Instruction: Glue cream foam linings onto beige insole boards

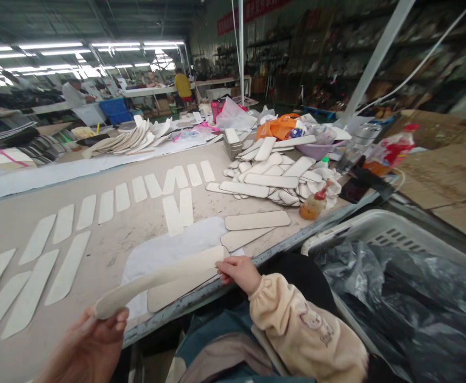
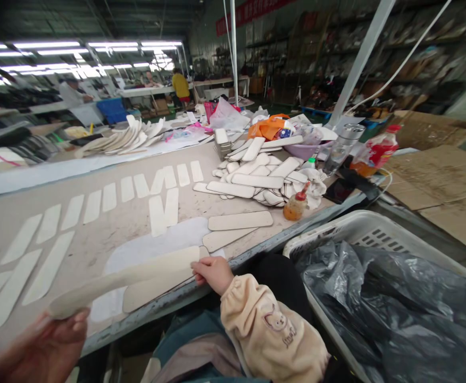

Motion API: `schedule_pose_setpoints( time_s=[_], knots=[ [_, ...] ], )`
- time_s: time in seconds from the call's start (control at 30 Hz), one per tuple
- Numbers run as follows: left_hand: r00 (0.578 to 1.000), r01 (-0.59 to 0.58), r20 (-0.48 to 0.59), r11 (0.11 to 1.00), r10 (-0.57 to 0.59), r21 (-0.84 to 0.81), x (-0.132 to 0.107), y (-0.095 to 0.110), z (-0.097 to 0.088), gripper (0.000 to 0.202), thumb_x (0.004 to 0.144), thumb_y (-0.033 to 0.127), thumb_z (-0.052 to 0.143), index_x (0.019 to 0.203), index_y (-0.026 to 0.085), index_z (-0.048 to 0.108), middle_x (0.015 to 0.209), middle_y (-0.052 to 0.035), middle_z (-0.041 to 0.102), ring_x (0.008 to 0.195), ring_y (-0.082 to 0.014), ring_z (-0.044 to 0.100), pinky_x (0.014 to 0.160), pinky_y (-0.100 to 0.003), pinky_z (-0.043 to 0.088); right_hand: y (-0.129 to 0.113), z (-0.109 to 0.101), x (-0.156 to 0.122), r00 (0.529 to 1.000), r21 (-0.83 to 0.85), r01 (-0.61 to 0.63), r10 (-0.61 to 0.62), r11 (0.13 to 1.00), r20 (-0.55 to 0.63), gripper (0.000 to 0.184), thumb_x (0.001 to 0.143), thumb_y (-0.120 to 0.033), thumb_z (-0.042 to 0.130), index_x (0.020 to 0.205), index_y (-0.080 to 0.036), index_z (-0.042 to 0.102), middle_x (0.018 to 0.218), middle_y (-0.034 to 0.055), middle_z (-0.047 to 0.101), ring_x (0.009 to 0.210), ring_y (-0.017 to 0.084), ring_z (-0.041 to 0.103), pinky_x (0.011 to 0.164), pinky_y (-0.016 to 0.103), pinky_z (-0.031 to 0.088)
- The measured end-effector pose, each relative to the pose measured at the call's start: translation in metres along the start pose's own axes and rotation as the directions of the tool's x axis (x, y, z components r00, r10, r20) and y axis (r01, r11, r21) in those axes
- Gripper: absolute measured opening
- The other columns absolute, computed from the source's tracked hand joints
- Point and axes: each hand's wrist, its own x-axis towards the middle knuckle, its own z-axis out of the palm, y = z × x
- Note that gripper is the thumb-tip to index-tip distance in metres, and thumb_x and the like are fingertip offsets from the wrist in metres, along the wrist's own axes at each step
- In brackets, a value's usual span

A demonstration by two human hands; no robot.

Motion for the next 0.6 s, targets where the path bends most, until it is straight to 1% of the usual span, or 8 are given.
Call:
schedule_pose_setpoints(
  time_s=[0.1, 0.17, 0.2, 0.27, 0.33, 0.43, 0.5, 0.6],
  knots=[
    [0.993, 0.104, 0.067, 0.982, -0.094, -0.156, -0.005, -0.016, -0.005, 0.021, 0.057, 0.037, 0.064, 0.073, 0.024, 0.064, 0.079, -0.0006, 0.067, 0.081, -0.0221, 0.062, 0.066, -0.031, 0.055, 0.003, -0.007, 0.002, 0.999, -0.105, -0.001, -0.003, 0.994, -0.036, 0.028, 0.065, -0.044, 0.067, 0.059, -0.018, 0.062, 0.055, -0.0009, 0.057, 0.053, 0.013, 0.053, 0.053, 0.025, 0.048],
    [0.985, 0.148, 0.106, 0.978, -0.133, -0.148, -0.003, -0.029, -0.008, 0.027, 0.054, 0.040, 0.068, 0.075, 0.023, 0.066, 0.084, -0.0019, 0.069, 0.088, -0.0265, 0.063, 0.070, -0.034, 0.056, 0.004, -0.010, 0.004, 0.998, -0.182, -0.005, -0.007, 0.983, -0.066, 0.024, 0.067, -0.040, 0.064, 0.059, -0.018, 0.061, 0.052, -0.0018, 0.054, 0.052, 0.013, 0.053, 0.052, 0.024, 0.047],
    [0.981, 0.169, 0.115, 0.979, -0.155, -0.117, 0.000, -0.036, -0.009, 0.029, 0.052, 0.039, 0.071, 0.075, 0.022, 0.066, 0.084, -0.0020, 0.069, 0.089, -0.0269, 0.064, 0.070, -0.033, 0.056, 0.005, -0.011, 0.004, 0.997, -0.220, -0.009, -0.009, 0.975, -0.079, 0.023, 0.068, -0.039, 0.063, 0.059, -0.018, 0.061, 0.051, -0.0020, 0.054, 0.051, 0.013, 0.053, 0.051, 0.024, 0.047],
    [0.978, 0.188, 0.091, 0.982, -0.185, -0.024, 0.007, -0.050, -0.011, 0.032, 0.049, 0.034, 0.077, 0.075, 0.020, 0.065, 0.079, -0.0012, 0.069, 0.084, -0.0232, 0.065, 0.067, -0.028, 0.055, 0.005, -0.013, 0.005, 0.995, -0.302, -0.013, -0.018, 0.953, -0.098, 0.023, 0.070, -0.039, 0.060, 0.060, -0.018, 0.060, 0.051, -0.0020, 0.055, 0.051, 0.013, 0.054, 0.050, 0.023, 0.046],
    [0.983, 0.173, 0.044, 0.980, -0.177, 0.096, 0.014, -0.063, -0.014, 0.037, 0.049, 0.035, 0.079, 0.078, 0.017, 0.065, 0.071, 0.0001, 0.067, 0.067, -0.0156, 0.063, 0.056, -0.021, 0.050, 0.003, -0.014, 0.006, 0.992, -0.396, -0.009, -0.042, 0.918, -0.120, 0.023, 0.072, -0.039, 0.058, 0.062, -0.019, 0.060, 0.050, -0.0024, 0.054, 0.049, 0.013, 0.053, 0.050, 0.023, 0.044],
    [0.992, 0.114, 0.025, 0.956, -0.125, 0.272, 0.024, -0.078, -0.020, 0.046, 0.054, 0.047, 0.075, 0.085, 0.015, 0.065, 0.052, 0.0048, 0.056, 0.043, -0.0077, 0.047, 0.040, -0.018, 0.034, -0.003, -0.016, 0.005, 0.984, -0.547, 0.005, -0.102, 0.837, -0.147, 0.021, 0.074, -0.037, 0.058, 0.064, -0.019, 0.063, 0.048, -0.0029, 0.054, 0.050, 0.014, 0.054, 0.054, 0.023, 0.042],
    [0.995, 0.066, 0.046, 0.916, -0.092, 0.396, 0.029, -0.082, -0.023, 0.048, 0.057, 0.054, 0.072, 0.084, 0.014, 0.066, 0.044, 0.0065, 0.048, 0.040, -0.0083, 0.041, 0.039, -0.020, 0.029, -0.009, -0.017, 0.005, 0.977, -0.638, 0.012, -0.143, 0.770, -0.155, 0.021, 0.076, -0.036, 0.056, 0.065, -0.019, 0.064, 0.050, -0.0019, 0.056, 0.056, 0.015, 0.056, 0.059, 0.024, 0.042],
    [0.996, 0.006, 0.075, 0.836, -0.056, 0.548, 0.036, -0.085, -0.024, 0.051, 0.057, 0.060, 0.068, 0.080, 0.014, 0.066, 0.044, 0.0049, 0.048, 0.043, -0.0118, 0.043, 0.043, -0.023, 0.031, -0.014, -0.017, 0.007, 0.971, -0.751, 0.024, -0.193, 0.660, -0.139, 0.026, 0.081, -0.032, 0.051, 0.063, -0.019, 0.064, 0.058, 0.0010, 0.061, 0.066, 0.016, 0.058, 0.066, 0.025, 0.039]
  ],
)
